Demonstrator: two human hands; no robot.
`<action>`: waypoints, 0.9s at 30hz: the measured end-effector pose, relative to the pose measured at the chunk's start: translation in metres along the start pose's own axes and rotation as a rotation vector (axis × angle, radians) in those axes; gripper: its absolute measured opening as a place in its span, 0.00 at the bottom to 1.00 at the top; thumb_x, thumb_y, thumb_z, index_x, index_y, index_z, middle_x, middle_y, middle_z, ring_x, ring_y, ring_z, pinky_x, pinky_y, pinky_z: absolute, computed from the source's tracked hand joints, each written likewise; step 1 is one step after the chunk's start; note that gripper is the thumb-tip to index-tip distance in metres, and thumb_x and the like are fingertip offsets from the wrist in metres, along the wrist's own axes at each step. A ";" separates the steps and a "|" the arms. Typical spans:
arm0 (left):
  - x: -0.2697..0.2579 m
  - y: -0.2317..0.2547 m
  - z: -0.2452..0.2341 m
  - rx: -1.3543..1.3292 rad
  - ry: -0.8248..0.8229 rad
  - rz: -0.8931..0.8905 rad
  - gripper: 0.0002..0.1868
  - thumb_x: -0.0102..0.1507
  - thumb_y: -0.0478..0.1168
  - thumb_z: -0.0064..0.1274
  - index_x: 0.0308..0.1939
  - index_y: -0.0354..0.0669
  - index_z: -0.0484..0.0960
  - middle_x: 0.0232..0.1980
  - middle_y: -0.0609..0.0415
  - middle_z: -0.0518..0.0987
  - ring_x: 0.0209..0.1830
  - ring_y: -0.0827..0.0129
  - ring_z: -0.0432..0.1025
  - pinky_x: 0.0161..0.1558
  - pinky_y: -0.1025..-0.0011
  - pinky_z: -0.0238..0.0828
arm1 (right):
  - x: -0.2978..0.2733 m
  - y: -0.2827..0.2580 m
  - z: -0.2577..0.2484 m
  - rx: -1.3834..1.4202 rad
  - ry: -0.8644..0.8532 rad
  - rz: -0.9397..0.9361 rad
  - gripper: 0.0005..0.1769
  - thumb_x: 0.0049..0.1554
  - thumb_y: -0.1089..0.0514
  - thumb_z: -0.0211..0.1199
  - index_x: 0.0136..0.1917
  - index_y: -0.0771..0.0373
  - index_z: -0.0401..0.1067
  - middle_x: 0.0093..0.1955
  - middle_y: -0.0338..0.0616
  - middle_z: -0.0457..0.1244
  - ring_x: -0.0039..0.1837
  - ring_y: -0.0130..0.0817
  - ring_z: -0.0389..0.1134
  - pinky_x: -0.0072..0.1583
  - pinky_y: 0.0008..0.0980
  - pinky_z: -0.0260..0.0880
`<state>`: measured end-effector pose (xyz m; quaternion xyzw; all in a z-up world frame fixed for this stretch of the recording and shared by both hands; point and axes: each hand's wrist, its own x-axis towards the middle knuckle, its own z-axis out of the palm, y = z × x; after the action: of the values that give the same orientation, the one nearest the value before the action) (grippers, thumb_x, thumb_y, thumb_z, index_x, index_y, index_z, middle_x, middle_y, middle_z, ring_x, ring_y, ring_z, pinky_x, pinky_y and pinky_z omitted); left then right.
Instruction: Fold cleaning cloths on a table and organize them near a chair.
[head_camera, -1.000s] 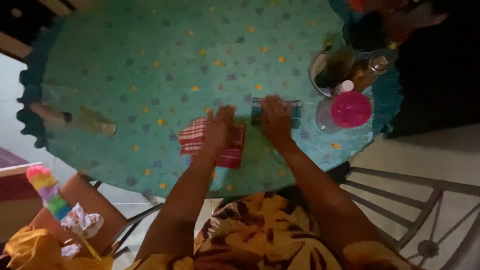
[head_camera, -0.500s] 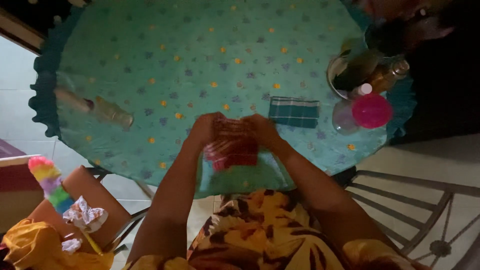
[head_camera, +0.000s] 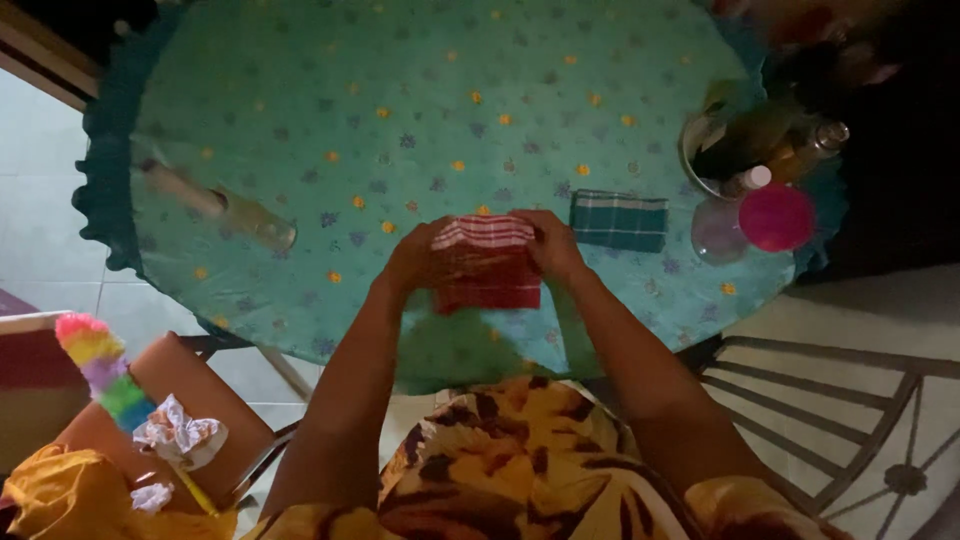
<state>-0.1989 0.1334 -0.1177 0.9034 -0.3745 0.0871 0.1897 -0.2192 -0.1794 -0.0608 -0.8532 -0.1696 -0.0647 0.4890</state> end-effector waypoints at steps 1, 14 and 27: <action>0.002 0.001 -0.003 0.001 0.004 0.003 0.34 0.53 0.48 0.65 0.64 0.52 0.78 0.74 0.48 0.71 0.63 0.54 0.72 0.60 0.60 0.73 | 0.004 -0.008 -0.002 -0.003 0.002 -0.003 0.31 0.49 0.72 0.60 0.66 0.61 0.74 0.61 0.56 0.66 0.62 0.43 0.68 0.60 0.36 0.70; 0.035 0.023 -0.067 -0.376 0.356 -0.451 0.33 0.58 0.48 0.66 0.61 0.36 0.74 0.54 0.42 0.79 0.50 0.49 0.77 0.49 0.55 0.75 | 0.017 0.079 0.016 -0.036 0.169 0.233 0.37 0.52 0.62 0.71 0.73 0.62 0.65 0.62 0.54 0.65 0.58 0.43 0.69 0.58 0.39 0.72; 0.013 0.041 0.022 -0.266 -0.012 -0.223 0.14 0.70 0.45 0.47 0.55 0.44 0.80 0.53 0.40 0.82 0.53 0.44 0.76 0.56 0.51 0.70 | 0.038 0.074 0.028 0.387 0.207 0.447 0.40 0.54 0.66 0.67 0.77 0.58 0.57 0.74 0.49 0.60 0.68 0.39 0.65 0.67 0.37 0.70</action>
<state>-0.2184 0.0900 -0.1223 0.9069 -0.2811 0.0100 0.3137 -0.1590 -0.1814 -0.1248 -0.7492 0.0639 -0.0086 0.6592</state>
